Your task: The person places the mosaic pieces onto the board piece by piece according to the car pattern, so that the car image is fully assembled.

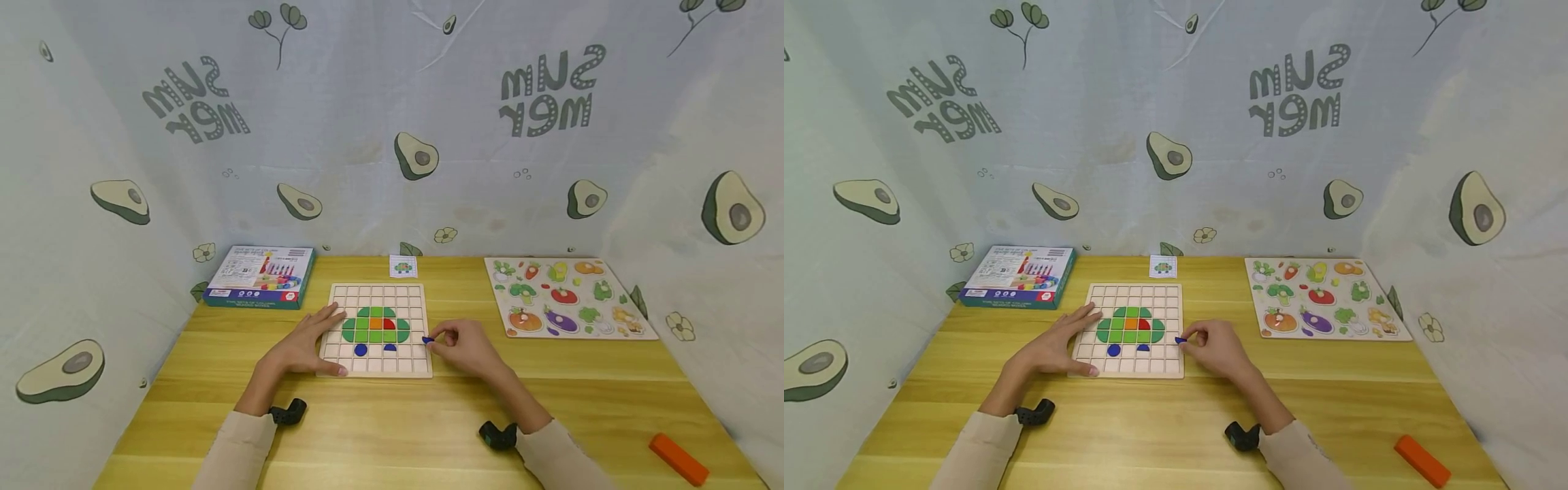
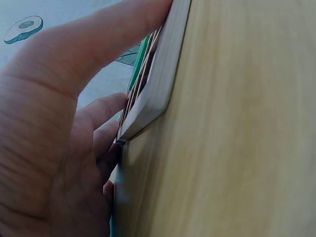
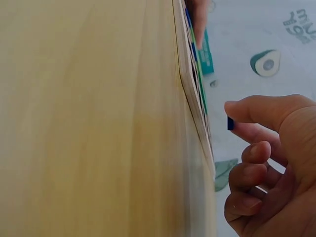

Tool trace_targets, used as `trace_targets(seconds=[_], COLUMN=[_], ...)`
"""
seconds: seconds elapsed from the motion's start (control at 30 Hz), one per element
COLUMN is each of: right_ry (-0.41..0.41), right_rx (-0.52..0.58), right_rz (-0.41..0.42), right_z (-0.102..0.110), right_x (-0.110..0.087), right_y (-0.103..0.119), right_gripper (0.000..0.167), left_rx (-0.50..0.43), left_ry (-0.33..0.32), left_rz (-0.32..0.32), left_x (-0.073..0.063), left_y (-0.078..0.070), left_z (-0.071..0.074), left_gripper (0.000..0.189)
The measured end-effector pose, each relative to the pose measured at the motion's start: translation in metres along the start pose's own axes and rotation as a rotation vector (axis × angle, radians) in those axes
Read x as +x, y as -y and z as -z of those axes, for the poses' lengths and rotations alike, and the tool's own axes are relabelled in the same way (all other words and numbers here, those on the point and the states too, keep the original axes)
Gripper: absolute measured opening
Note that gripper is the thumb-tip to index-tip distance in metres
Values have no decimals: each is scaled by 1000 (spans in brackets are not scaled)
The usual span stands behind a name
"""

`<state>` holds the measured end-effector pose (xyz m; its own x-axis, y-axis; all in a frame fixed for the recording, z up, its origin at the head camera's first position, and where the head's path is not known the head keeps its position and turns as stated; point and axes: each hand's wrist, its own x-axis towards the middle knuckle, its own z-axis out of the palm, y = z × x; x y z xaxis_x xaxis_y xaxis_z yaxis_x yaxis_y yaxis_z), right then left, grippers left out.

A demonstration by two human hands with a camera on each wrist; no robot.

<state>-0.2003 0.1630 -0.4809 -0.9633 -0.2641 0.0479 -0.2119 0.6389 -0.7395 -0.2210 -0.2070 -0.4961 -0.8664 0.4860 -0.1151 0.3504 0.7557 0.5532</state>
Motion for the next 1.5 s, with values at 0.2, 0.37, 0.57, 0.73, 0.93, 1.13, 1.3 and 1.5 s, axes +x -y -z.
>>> trace_targets(seconds=[0.2,0.37,0.57,0.73,0.93,1.13,1.3,1.5], right_ry=[52,87,105,118,111,112,106,122], right_rx=[13,35,39,18,-31,-55,-53,27], right_rz=[25,40,50,58,76,70,62,42], right_z=[-15,-26,-37,-43,-47,-48,-46,-39], right_x=[6,9,12,13,13,14,12,13], right_y=[14,22,28,32,34,33,33,27], right_gripper=[4,4,6,9,10,11,8,6], left_rx=[0,-8,4,2,-3,-6,-17,-3], left_ry=[-2,-9,-3,-6,-2,-1,4,11], left_rz=[4,-4,4,-7,-5,-9,-7,-12], left_x=[1,1,2,2,3,3,4,5], left_y=[-1,-2,-2,-3,-3,-3,-5,-2], left_z=[-1,-1,0,-1,-1,-1,-2,-2], left_gripper=[118,118,118,118,117,118,117,117])
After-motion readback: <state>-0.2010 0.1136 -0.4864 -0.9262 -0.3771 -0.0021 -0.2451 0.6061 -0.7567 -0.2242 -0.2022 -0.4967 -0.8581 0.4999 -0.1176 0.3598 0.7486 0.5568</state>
